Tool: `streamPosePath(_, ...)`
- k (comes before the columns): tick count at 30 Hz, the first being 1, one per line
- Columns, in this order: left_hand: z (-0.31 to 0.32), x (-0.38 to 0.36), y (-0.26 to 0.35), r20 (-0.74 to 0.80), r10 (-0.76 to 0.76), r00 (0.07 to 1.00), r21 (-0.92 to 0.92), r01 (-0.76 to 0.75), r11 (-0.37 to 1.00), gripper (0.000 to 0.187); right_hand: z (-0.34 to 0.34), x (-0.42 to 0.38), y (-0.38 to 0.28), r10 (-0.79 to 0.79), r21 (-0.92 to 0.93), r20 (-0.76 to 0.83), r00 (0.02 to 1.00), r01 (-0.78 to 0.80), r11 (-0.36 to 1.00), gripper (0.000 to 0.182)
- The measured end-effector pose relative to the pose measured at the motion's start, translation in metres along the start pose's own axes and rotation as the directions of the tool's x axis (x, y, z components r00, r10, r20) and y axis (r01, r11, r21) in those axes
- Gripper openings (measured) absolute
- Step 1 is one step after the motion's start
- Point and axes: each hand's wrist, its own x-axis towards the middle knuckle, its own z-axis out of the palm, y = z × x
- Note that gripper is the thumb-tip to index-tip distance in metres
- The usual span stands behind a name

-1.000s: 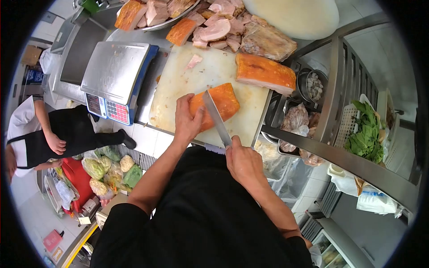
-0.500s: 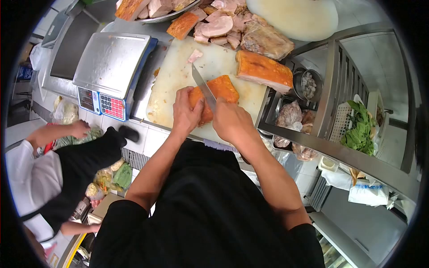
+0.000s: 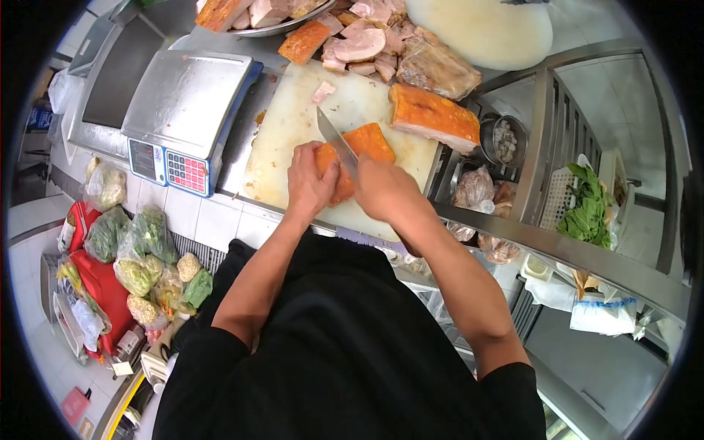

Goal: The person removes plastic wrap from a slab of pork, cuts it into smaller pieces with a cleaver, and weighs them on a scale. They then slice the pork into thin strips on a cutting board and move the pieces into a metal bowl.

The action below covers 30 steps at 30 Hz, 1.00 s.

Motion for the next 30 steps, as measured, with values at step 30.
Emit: streamPosePath(30, 0.003, 0.002, -0.004, 0.050, 0.004, 0.999, -0.014, -0.004, 1.000, 0.044, 0.051, -0.007, 0.015, 0.190, 0.028, 0.077, 0.979, -0.192, 0.981, 0.023)
